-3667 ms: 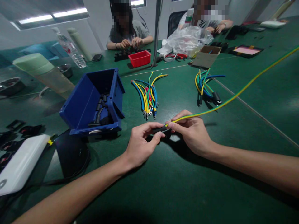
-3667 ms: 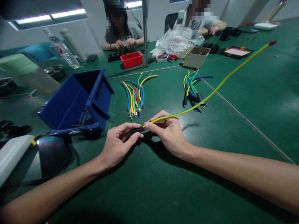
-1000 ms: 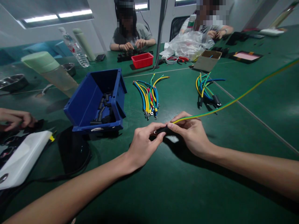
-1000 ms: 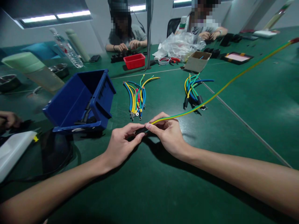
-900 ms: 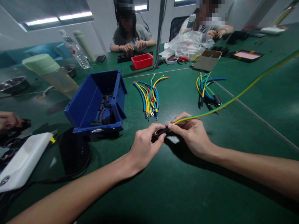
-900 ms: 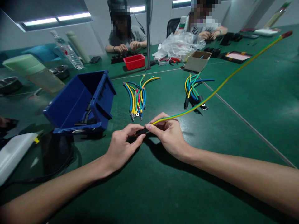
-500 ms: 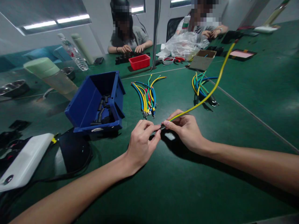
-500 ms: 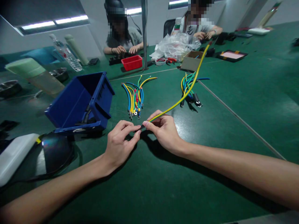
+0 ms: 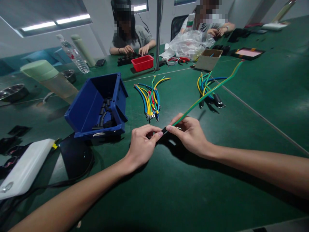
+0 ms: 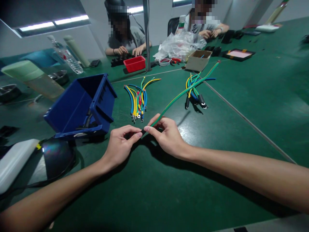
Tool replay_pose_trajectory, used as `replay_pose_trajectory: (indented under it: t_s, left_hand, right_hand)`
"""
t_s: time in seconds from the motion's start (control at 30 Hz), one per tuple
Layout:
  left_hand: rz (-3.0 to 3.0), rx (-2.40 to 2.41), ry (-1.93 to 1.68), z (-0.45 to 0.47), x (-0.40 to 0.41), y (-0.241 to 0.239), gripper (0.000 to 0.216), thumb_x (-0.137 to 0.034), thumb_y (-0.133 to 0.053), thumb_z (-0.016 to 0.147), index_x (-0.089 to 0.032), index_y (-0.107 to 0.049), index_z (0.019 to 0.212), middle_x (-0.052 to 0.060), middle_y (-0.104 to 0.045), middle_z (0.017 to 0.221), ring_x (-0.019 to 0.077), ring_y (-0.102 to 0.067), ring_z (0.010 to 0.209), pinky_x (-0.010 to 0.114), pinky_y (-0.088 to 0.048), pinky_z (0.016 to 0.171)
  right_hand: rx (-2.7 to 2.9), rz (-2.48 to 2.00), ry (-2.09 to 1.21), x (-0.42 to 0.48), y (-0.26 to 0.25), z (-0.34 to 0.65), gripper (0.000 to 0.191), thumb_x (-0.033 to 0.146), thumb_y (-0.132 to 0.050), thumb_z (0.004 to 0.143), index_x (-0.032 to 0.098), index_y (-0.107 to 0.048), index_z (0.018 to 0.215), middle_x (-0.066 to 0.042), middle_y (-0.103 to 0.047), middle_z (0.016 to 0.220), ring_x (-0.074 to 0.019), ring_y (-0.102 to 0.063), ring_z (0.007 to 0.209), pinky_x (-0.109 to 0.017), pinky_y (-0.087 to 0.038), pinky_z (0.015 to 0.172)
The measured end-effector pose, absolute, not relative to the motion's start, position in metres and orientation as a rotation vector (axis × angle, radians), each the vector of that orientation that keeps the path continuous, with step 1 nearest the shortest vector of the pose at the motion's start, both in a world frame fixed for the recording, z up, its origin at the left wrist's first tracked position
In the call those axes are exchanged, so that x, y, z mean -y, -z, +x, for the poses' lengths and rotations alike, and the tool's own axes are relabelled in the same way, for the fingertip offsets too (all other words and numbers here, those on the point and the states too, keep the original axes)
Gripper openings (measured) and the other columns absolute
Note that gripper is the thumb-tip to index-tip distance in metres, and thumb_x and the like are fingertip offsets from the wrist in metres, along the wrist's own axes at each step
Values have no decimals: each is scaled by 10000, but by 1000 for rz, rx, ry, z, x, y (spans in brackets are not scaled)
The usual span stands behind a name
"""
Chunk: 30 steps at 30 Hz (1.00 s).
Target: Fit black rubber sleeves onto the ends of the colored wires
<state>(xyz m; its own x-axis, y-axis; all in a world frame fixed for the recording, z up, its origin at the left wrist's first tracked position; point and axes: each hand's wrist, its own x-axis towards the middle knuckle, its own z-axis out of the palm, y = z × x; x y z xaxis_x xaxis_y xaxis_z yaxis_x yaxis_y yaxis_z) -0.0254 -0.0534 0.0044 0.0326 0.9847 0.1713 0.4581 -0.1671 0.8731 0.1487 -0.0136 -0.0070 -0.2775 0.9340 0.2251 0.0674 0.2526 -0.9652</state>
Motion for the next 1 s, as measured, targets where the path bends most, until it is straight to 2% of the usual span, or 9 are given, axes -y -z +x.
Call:
replay_pose_trajectory:
  t_s: [0.2,0.4,0.57,0.67,0.83,1.0]
  left_hand:
    - [1414,-1345,-1022,-27,47,1,143,-274,-694,788,-143,-747,808,21,-684,705,123,-556,613,238,-413,583]
    - [1386,-1228,-954,-30,46,1,141,-266,-665,818,-133,-713,813,1,-629,687,101,-510,620,225,-392,597]
    - [1434,-1205,-945,-30,49,1,165,-293,-630,863,-144,-698,840,0,-612,709,103,-497,642,230,-393,608]
    - [1441,-1215,-965,-30,51,2,172,-305,-632,868,-148,-700,848,3,-618,718,104,-503,647,231,-398,615]
    - [1383,-1248,-1050,-27,50,3,142,-279,-677,830,-142,-705,856,22,-663,755,111,-542,667,233,-423,639]
    - [1375,-1306,-1090,-27,52,3,140,-279,-700,804,-146,-711,846,11,-648,709,91,-489,600,217,-387,573]
  right_hand:
    - [1677,-905,-1119,11,10,152,176,334,-701,834,196,-631,917,-11,-650,846,-123,-576,694,-256,-457,624]
    - [1719,-908,-1189,7,10,154,246,339,-667,855,181,-609,1034,5,-610,759,-117,-549,662,-242,-429,586]
    - [1744,-905,-1291,5,12,155,294,398,-628,882,176,-577,1069,33,-538,673,-104,-496,593,-226,-380,520]
    - [1770,-897,-1310,6,12,154,299,409,-604,898,179,-566,1085,27,-549,690,-105,-508,604,-225,-385,526]
    - [1829,-891,-1302,8,9,154,290,335,-644,864,177,-563,1093,13,-583,745,-110,-528,621,-234,-419,551]
    - [1867,-886,-1286,9,8,154,259,269,-631,850,177,-559,1081,0,-605,784,-113,-538,625,-246,-439,564]
